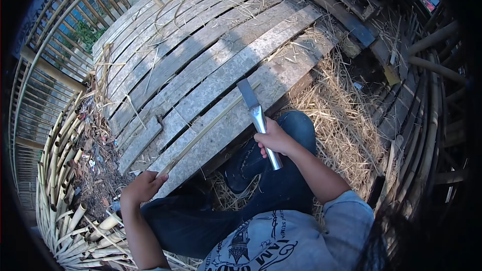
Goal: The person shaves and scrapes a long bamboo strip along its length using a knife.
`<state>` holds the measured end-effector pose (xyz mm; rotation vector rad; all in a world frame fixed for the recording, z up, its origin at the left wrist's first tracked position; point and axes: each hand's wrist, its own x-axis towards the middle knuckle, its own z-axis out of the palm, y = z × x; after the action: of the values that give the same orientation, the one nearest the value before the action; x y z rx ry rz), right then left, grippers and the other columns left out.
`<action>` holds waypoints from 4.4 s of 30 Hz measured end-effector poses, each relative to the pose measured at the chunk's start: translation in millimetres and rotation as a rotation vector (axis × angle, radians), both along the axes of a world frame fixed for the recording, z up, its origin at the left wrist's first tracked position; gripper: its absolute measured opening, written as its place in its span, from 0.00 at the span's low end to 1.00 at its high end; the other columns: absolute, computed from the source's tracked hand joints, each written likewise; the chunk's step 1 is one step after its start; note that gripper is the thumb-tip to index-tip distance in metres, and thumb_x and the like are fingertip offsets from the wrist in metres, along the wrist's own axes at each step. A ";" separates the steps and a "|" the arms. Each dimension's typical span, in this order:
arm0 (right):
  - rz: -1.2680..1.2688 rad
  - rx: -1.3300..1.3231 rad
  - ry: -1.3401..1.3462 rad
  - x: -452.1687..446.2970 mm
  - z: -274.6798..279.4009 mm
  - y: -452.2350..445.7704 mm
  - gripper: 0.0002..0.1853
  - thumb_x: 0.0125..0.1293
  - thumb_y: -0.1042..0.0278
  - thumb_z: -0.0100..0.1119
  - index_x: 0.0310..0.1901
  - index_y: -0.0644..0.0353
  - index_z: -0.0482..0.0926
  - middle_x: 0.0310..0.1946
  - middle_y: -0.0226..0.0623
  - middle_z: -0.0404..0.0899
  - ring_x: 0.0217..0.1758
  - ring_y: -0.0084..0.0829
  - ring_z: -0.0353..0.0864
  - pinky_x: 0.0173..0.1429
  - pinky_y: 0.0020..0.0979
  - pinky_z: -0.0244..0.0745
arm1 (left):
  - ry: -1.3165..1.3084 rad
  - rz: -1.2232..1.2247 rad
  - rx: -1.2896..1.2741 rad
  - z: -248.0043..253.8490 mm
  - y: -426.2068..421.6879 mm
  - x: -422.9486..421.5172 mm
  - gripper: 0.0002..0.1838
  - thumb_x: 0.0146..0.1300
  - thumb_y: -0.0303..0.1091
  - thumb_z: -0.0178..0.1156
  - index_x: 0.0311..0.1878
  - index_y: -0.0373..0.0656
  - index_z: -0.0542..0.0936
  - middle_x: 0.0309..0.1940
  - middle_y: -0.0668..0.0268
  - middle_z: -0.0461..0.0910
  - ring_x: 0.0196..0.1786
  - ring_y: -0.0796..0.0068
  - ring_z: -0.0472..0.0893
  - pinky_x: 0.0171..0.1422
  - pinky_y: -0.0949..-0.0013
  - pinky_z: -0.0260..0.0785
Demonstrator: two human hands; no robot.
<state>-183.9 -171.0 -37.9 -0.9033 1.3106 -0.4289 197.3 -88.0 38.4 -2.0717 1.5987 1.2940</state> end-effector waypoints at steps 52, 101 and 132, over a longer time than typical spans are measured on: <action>0.004 -0.103 0.057 6.8 -12.1 21.0 0.25 0.63 0.76 0.55 0.59 0.64 0.59 0.22 0.36 0.71 0.16 0.25 0.75 0.17 0.29 0.74 | -0.073 -0.003 0.020 -1.4 -8.2 -0.9 0.31 0.69 0.59 0.54 0.29 0.35 0.81 0.19 0.64 0.77 0.24 0.74 0.76 0.31 0.65 0.68; 0.268 -0.254 0.095 71.3 5.2 72.7 0.21 0.60 0.71 0.54 0.53 0.69 0.64 0.22 0.45 0.76 0.15 0.33 0.78 0.18 0.36 0.73 | 0.020 -0.041 0.019 -1.0 -12.4 -31.3 0.32 0.71 0.57 0.53 0.34 0.30 0.80 0.21 0.55 0.78 0.28 0.66 0.77 0.38 0.59 0.70; 0.232 -0.138 0.063 79.9 9.4 64.8 0.21 0.60 0.75 0.54 0.55 0.67 0.63 0.23 0.37 0.72 0.15 0.25 0.75 0.17 0.28 0.73 | 0.073 -0.115 -0.140 -20.0 -7.6 -19.5 0.31 0.72 0.56 0.51 0.31 0.30 0.79 0.19 0.53 0.76 0.25 0.61 0.76 0.35 0.56 0.69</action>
<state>-104.1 -106.1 -28.5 -1.1784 1.2270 -0.3139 177.8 -95.5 18.5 -1.9965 1.8603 1.2656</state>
